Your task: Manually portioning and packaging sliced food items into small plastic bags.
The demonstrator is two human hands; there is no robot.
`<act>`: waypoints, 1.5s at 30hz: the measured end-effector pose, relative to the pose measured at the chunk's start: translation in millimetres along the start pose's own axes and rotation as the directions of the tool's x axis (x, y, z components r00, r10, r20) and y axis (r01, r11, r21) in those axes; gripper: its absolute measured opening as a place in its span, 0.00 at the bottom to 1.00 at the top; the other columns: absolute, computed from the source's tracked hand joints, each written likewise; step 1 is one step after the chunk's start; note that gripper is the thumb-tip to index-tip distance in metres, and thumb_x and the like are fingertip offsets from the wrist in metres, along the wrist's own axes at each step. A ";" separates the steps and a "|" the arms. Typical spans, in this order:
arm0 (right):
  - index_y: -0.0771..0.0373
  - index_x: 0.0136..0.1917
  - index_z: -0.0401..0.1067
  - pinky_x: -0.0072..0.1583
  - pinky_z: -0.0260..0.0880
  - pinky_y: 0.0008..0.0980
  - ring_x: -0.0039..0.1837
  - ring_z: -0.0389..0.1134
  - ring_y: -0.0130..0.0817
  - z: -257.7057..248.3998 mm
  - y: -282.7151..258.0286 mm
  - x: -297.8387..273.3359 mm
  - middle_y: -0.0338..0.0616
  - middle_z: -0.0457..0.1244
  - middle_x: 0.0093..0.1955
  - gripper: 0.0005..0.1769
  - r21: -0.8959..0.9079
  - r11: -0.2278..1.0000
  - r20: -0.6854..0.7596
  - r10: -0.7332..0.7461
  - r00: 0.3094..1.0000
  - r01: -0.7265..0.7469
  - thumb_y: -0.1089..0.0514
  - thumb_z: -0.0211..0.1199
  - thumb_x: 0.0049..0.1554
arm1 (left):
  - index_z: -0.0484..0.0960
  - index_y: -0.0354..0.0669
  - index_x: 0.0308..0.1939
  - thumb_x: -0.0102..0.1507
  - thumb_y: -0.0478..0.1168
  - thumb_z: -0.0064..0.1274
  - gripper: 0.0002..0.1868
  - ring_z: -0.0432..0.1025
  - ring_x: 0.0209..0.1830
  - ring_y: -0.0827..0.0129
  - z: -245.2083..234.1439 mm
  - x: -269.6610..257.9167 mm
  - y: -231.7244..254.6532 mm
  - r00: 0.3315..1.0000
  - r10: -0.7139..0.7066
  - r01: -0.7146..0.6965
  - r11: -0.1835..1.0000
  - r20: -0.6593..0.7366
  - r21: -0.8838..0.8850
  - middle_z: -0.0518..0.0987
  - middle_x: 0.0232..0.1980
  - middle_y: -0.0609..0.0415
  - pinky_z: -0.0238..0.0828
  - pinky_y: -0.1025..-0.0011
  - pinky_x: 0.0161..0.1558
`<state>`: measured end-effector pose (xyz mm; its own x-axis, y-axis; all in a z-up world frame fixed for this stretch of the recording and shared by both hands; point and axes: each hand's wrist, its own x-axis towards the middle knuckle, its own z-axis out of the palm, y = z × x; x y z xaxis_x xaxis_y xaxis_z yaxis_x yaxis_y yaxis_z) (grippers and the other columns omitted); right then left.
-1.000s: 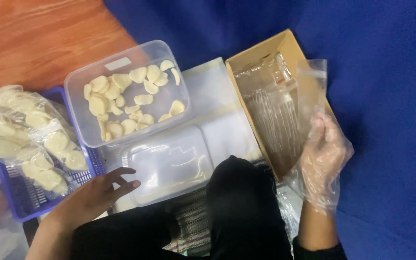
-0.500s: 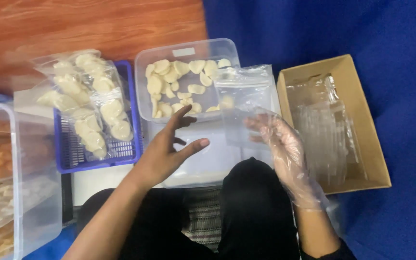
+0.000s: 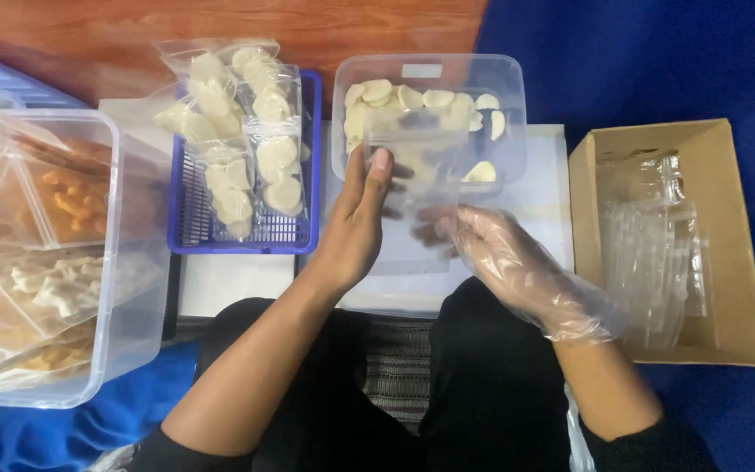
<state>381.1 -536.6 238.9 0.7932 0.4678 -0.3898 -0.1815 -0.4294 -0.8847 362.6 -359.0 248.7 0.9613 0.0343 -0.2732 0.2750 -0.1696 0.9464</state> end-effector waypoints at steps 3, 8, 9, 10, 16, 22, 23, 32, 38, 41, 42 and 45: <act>0.54 0.73 0.68 0.70 0.66 0.46 0.67 0.70 0.37 10.2 -6.9 8.3 0.44 0.70 0.65 0.25 -0.116 0.993 0.043 -0.006 0.999 0.011 0.49 0.43 0.68 | 0.52 0.38 0.77 0.67 0.71 0.22 0.48 0.61 0.73 0.33 -9.8 -0.1 -4.0 0.999 0.040 -0.040 0.999 -0.012 -0.025 0.65 0.71 0.25 0.60 0.39 0.68; 0.59 0.71 0.70 0.68 0.66 0.58 0.64 0.72 0.53 18.9 -23.0 7.2 0.56 0.71 0.59 0.24 -0.301 0.952 0.015 -0.043 0.999 0.046 0.49 0.45 0.68 | 0.60 0.38 0.74 0.69 0.69 0.28 0.43 0.69 0.66 0.43 -25.5 1.7 -18.6 0.996 0.085 -0.087 0.994 -0.033 -0.073 0.74 0.63 0.33 0.70 0.50 0.63; 0.59 0.71 0.70 0.68 0.66 0.58 0.64 0.72 0.53 19.4 -23.5 8.1 0.56 0.71 0.59 0.24 -0.304 0.952 0.018 -0.042 0.999 0.045 0.49 0.45 0.68 | 0.60 0.38 0.74 0.69 0.69 0.28 0.43 0.69 0.66 0.43 -25.9 -0.3 -20.8 0.996 0.083 -0.086 0.993 -0.036 -0.076 0.74 0.63 0.33 0.70 0.50 0.63; 0.55 0.71 0.69 0.67 0.68 0.54 0.62 0.73 0.47 19.5 -24.2 9.3 0.50 0.72 0.56 0.22 -0.318 0.947 -0.001 -0.046 0.999 0.044 0.49 0.50 0.67 | 0.62 0.40 0.73 0.69 0.68 0.33 0.40 0.69 0.67 0.43 -26.3 -1.7 -22.5 0.996 0.087 -0.088 0.994 -0.018 -0.065 0.74 0.63 0.33 0.71 0.50 0.62; 0.64 0.58 0.77 0.56 0.77 0.39 0.52 0.76 0.40 3.5 11.8 -1.5 0.51 0.73 0.47 0.11 -0.156 0.964 -0.402 -0.262 0.878 0.216 0.58 0.60 0.66 | 0.56 0.40 0.76 0.67 0.69 0.34 0.44 0.63 0.71 0.35 -26.0 -12.9 -12.6 0.992 0.014 -0.039 0.979 0.125 0.199 0.70 0.68 0.29 0.60 0.39 0.67; 0.78 0.62 0.69 0.60 0.74 0.40 0.56 0.73 0.49 -81.7 156.1 -49.9 0.63 0.69 0.54 0.13 -0.445 0.877 -0.749 -0.474 0.463 0.180 0.64 0.48 0.77 | 0.64 0.51 0.71 0.64 0.67 0.36 0.37 0.70 0.62 0.52 -18.0 -2.5 -36.1 0.928 -0.046 -0.190 0.795 0.369 0.577 0.69 0.71 0.50 0.66 0.52 0.58; 0.75 0.65 0.67 0.63 0.71 0.39 0.58 0.72 0.48 -98.5 198.0 -58.4 0.64 0.68 0.57 0.15 -0.370 0.913 -0.812 -0.408 0.417 0.172 0.60 0.46 0.78 | 0.66 0.51 0.69 0.63 0.69 0.37 0.38 0.76 0.51 0.48 -17.4 -2.5 -42.5 0.896 -0.134 -0.217 0.698 0.423 0.682 0.70 0.69 0.54 0.72 0.49 0.49; 0.61 0.59 0.79 0.48 0.70 0.55 0.46 0.72 0.63 -156.6 276.4 -137.3 0.55 0.72 0.50 0.19 -0.588 0.621 -0.775 -0.250 0.580 -0.519 0.54 0.47 0.74 | 0.61 0.72 0.75 0.63 0.69 0.40 0.37 0.75 0.66 0.62 1.0 22.1 -25.7 0.746 -0.644 0.094 0.351 0.167 0.932 0.79 0.65 0.61 0.66 0.65 0.66; 0.58 0.49 0.77 0.43 0.70 0.54 0.42 0.72 0.57 -155.7 314.4 -109.3 0.53 0.69 0.39 0.18 -0.551 0.573 -0.778 -0.091 0.621 -0.606 0.51 0.49 0.72 | 0.63 0.78 0.73 0.61 0.71 0.39 0.36 0.77 0.64 0.70 20.6 40.2 -35.2 0.693 -0.718 0.132 0.223 0.072 0.966 0.81 0.65 0.70 0.66 0.67 0.68; 0.65 0.53 0.78 0.47 0.70 0.56 0.47 0.70 0.59 -155.8 321.1 -98.1 0.58 0.68 0.42 0.15 -0.587 0.574 -0.758 -0.142 0.637 -0.571 0.57 0.51 0.69 | 0.66 0.76 0.73 0.61 0.67 0.44 0.34 0.79 0.61 0.71 32.3 45.3 -30.5 0.683 -0.729 0.207 0.252 0.046 0.945 0.83 0.64 0.71 0.65 0.70 0.67; 0.65 0.53 0.78 0.47 0.70 0.56 0.47 0.70 0.59 -153.9 323.9 -94.4 0.58 0.68 0.42 0.15 -0.585 0.578 -0.759 -0.144 0.635 -0.568 0.57 0.51 0.69 | 0.66 0.76 0.73 0.61 0.67 0.44 0.34 0.79 0.61 0.71 33.1 46.8 -33.1 0.686 -0.727 0.207 0.249 0.042 0.946 0.83 0.64 0.71 0.65 0.70 0.67; 0.55 0.83 0.57 0.39 0.70 0.34 0.40 0.67 0.34 -148.2 308.1 -85.3 0.41 0.65 0.42 0.44 -0.651 0.138 -0.749 -0.279 0.601 -0.747 0.45 0.65 0.58 | 0.66 0.74 0.73 0.61 0.68 0.42 0.35 0.79 0.63 0.70 34.2 51.4 -36.5 0.675 -0.735 0.178 0.244 0.062 0.953 0.82 0.66 0.69 0.66 0.70 0.67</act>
<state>343.7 -823.3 37.4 0.9628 -0.1771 0.2039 -0.2387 -0.9112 0.3357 401.5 -384.8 194.2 0.4462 0.0867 -0.8907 0.2248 -0.9742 0.0178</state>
